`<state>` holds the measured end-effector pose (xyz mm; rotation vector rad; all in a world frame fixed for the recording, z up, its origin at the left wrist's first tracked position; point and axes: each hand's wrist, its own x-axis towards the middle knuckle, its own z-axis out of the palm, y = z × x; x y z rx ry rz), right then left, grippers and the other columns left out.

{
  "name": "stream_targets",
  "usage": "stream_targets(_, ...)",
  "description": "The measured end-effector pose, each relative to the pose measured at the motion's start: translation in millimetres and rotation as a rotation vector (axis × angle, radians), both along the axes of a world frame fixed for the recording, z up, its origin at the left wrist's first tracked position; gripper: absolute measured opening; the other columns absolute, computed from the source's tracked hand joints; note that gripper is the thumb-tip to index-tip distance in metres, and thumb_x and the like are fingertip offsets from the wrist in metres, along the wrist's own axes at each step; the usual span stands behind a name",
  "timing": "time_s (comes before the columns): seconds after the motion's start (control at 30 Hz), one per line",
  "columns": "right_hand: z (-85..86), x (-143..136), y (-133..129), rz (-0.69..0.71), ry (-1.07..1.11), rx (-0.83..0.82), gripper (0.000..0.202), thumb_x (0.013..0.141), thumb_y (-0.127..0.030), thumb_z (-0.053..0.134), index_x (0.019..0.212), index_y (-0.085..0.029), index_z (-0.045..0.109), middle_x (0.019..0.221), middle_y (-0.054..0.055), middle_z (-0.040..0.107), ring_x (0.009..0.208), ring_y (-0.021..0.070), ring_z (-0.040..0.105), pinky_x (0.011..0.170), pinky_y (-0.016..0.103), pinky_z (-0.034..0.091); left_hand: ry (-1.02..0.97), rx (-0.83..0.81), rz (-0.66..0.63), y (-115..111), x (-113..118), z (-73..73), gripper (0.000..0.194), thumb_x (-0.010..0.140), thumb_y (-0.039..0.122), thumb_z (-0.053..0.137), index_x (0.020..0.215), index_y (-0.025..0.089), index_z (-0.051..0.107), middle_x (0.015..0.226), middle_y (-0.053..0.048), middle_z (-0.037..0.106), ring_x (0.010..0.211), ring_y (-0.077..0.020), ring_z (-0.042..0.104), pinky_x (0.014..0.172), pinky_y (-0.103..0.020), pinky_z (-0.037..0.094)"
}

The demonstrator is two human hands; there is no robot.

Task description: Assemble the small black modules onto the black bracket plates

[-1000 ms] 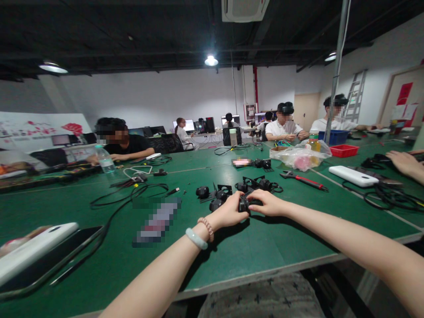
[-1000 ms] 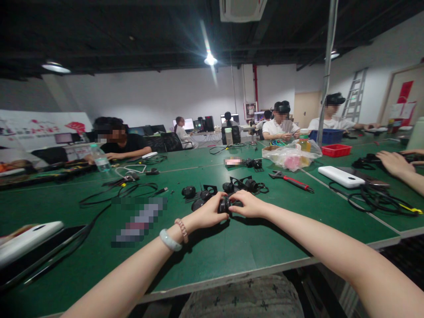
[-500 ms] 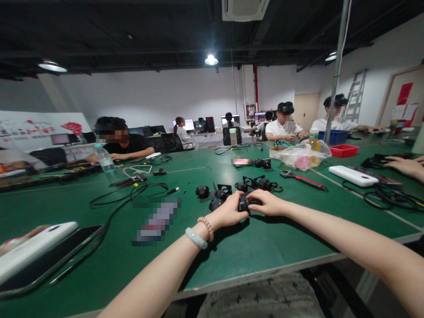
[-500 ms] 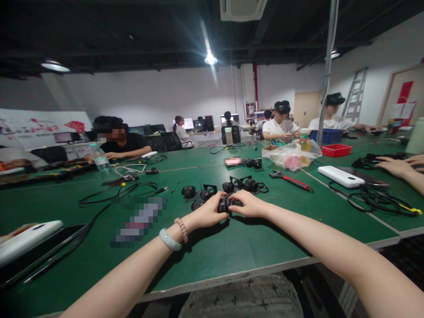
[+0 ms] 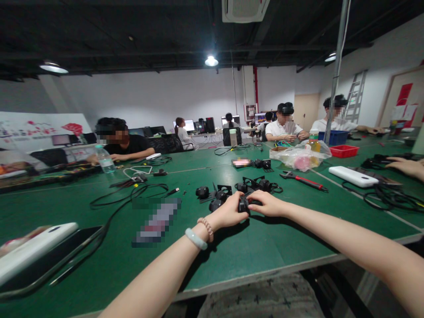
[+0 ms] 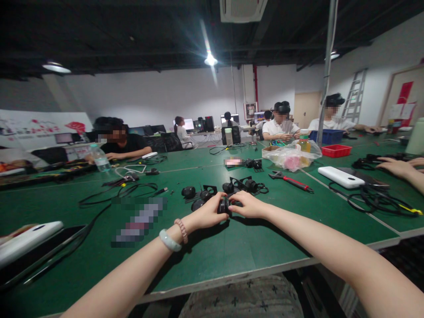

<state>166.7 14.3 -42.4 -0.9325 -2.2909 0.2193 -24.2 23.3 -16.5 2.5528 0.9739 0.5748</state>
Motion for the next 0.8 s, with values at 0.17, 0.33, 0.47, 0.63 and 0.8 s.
stream_targets(0.17,0.4,-0.8,-0.1,-0.001,0.002,-0.004,0.026,0.077,-0.031,0.050,0.096,-0.015,0.057,0.093,0.007,0.060,0.088,0.0182,0.052,0.078,0.031,0.039,-0.002,-0.010,0.014,-1.1,0.9,0.9,0.053,0.061,0.025,0.057,0.110,0.016,0.039,0.103,-0.008,0.050,0.093,-0.0223,0.049,0.082,-0.034,0.039)
stream_targets(0.33,0.9,-0.5,-1.2,-0.004,-0.009,-0.005,0.026,0.077,-0.031,0.050,0.097,-0.016,0.057,0.094,0.007,0.060,0.088,0.0181,0.052,0.078,0.031,0.039,-0.005,-0.012,0.016,-1.4,1.1,1.3,0.054,0.061,0.025,0.057,0.111,0.017,0.039,0.104,-0.008,0.050,0.093,-0.0221,0.049,0.082,-0.034,0.039)
stream_targets(0.47,0.9,-0.4,-1.0,-0.005,-0.015,-0.009,0.026,0.077,-0.030,0.050,0.097,-0.016,0.057,0.094,0.007,0.060,0.088,0.0181,0.052,0.078,0.031,0.039,0.005,-0.001,0.014,-0.6,0.5,0.8,0.054,0.061,0.025,0.056,0.112,0.017,0.038,0.105,-0.008,0.050,0.094,-0.0225,0.049,0.083,-0.034,0.039)
stream_targets(0.63,0.3,-0.1,-0.6,-0.004,-0.023,0.001,0.027,0.078,-0.031,0.049,0.098,-0.015,0.056,0.094,0.007,0.060,0.088,0.0180,0.052,0.078,0.031,0.039,0.017,0.016,-0.001,1.1,0.0,-0.9,0.054,0.062,0.026,0.056,0.112,0.017,0.037,0.104,-0.008,0.050,0.093,-0.0219,0.049,0.082,-0.034,0.039)
stream_targets(0.8,-0.3,-0.2,-0.5,-0.005,-0.023,0.010,0.027,0.078,-0.032,0.049,0.098,-0.015,0.056,0.094,0.007,0.060,0.087,0.0179,0.052,0.077,0.030,0.039,0.020,0.022,-0.003,2.2,-0.4,-2.0,0.055,0.063,0.027,0.056,0.113,0.017,0.037,0.105,-0.008,0.050,0.093,-0.0219,0.049,0.082,-0.034,0.039)
